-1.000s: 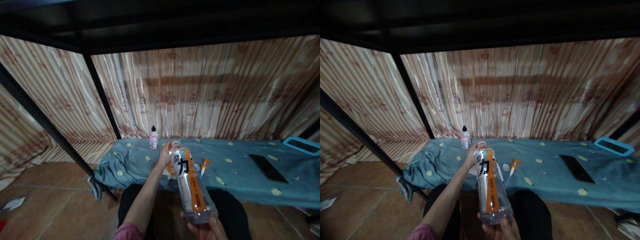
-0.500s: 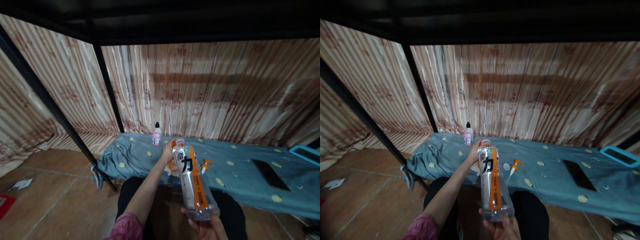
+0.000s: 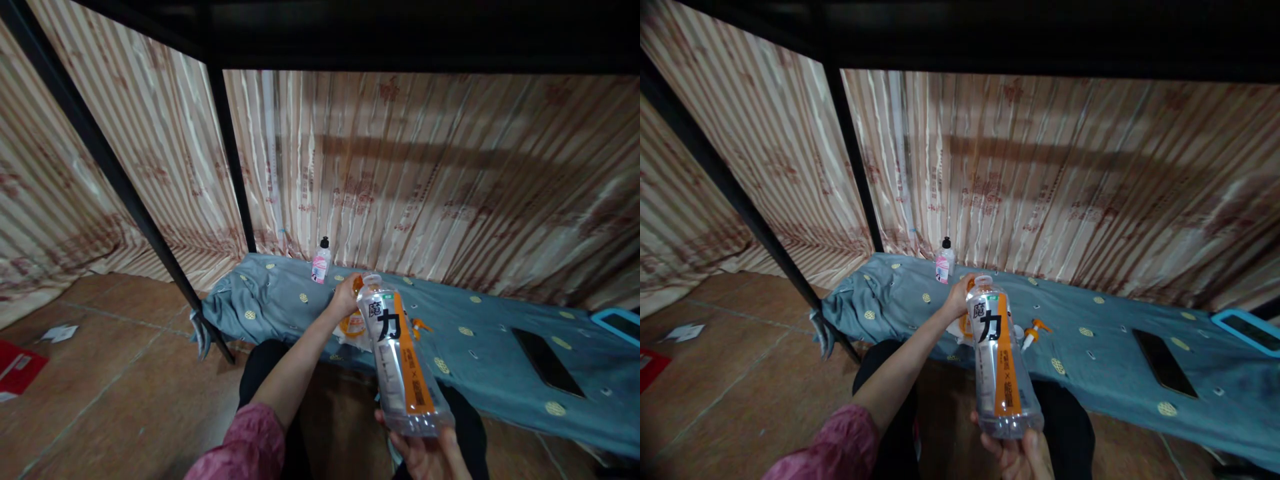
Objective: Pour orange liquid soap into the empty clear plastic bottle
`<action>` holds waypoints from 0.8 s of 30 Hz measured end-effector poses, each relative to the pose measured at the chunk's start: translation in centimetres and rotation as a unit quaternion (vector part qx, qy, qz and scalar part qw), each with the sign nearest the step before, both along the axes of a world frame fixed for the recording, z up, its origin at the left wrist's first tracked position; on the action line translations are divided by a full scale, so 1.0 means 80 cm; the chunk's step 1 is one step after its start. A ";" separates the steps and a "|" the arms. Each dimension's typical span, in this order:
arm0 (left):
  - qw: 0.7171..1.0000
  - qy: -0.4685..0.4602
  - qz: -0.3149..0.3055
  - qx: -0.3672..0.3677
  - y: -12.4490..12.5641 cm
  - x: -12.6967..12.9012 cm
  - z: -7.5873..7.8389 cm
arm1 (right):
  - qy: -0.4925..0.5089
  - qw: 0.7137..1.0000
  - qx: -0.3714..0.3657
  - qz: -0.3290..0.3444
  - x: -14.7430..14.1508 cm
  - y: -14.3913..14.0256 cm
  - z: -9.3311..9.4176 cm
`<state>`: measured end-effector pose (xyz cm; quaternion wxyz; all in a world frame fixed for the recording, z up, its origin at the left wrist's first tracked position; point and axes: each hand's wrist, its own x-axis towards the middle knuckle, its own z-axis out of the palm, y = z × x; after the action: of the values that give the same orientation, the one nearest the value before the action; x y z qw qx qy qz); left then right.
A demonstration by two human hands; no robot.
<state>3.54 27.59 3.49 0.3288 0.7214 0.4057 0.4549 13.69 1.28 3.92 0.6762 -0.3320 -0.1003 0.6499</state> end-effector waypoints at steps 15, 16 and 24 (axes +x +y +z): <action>0.999 0.017 -0.021 0.023 -0.005 -0.003 0.006 | -0.011 1.000 -0.010 0.009 0.006 -0.004 0.018; 0.999 0.021 -0.023 0.026 -0.004 -0.002 0.006 | -0.012 1.000 -0.010 0.012 0.007 -0.004 0.018; 0.999 0.019 -0.024 0.023 -0.005 -0.002 0.006 | -0.020 1.000 -0.003 0.014 0.008 -0.003 0.015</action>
<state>3.38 27.23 3.96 0.3148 0.7471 0.3837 0.4422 14.34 1.03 5.10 0.6637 -0.3457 -0.1167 0.6529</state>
